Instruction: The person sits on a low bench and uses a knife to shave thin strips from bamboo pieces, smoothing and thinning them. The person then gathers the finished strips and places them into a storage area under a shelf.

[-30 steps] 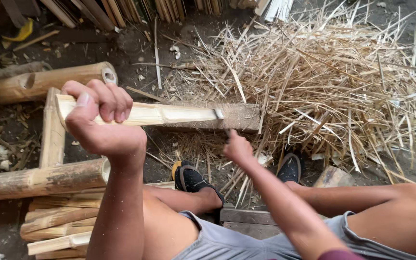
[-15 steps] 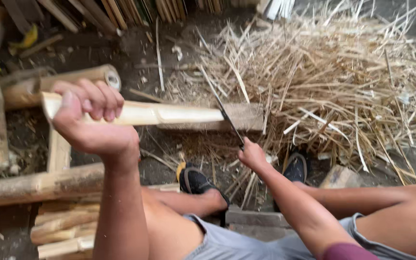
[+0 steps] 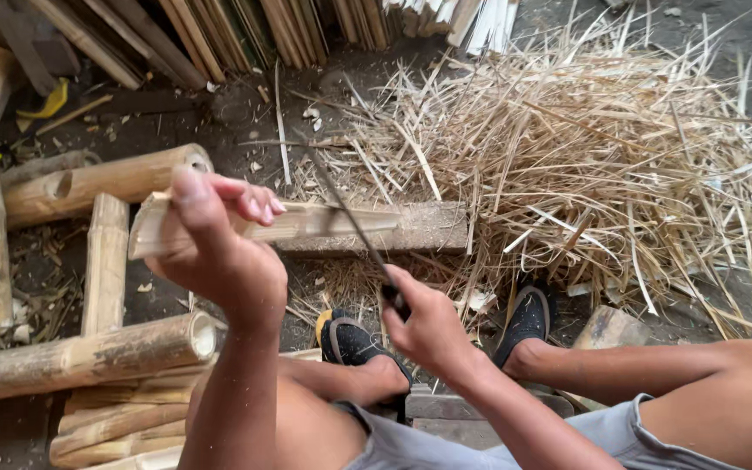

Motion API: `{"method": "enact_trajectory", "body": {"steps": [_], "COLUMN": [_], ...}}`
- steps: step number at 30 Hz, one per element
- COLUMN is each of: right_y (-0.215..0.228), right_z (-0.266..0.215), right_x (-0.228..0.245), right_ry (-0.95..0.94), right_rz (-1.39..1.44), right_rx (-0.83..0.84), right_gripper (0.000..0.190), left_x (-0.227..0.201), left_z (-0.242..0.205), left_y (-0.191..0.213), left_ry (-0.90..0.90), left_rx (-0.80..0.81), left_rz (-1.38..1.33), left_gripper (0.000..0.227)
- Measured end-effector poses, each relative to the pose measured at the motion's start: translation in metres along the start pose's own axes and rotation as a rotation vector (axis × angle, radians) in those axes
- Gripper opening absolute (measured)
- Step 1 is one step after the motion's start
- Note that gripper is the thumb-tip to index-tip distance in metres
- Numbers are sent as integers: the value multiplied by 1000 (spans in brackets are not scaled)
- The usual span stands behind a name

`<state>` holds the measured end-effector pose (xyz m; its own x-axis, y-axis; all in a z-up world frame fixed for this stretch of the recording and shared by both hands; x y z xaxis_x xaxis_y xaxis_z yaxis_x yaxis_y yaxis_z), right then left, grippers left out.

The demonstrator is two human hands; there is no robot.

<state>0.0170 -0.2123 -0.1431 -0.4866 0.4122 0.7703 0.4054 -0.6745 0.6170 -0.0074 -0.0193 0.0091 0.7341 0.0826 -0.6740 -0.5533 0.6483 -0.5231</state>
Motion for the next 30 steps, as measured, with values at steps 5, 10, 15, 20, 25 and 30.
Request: {"method": "enact_trajectory", "body": {"steps": [5,10,15,20,25,30], "right_y": [-48,-71,-22,18,-19,-41], "right_z": [4,21,7,-23,4,0], "right_x": [-51,-152,-87,13,-53,-127], "right_ry": [-308,-545,-642,314,-454,-453], "right_rz": [-20,-439,-153,-125,-15,-214], "right_rx": [153,378,436,-208,277,239], "right_gripper": [50,36,52,56,60,49], "left_x": [9,2,1,-4,-5,4], "left_z": [7,33,40,28,44,55], "left_y": [7,23,26,33,41,49], "left_ry": [-25,-14,205,310,238,184], "left_rx": [-103,-173,169,320,334,213], "left_rz": [-42,-10,-94,-139,-183,-109], "left_gripper": [42,43,39,44,35,35]}}
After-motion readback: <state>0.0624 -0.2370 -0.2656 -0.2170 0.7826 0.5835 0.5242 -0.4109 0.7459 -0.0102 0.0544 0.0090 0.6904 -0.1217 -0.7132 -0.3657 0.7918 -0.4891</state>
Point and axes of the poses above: each hand's wrist, its own z-axis towards the middle knuckle, its own y-axis out of the back of the hand, x = y × z, the point moved 1 cm from there along z, towards the middle knuckle, and after that the axes turned 12 degrees about -z, right-handed, at the moved point
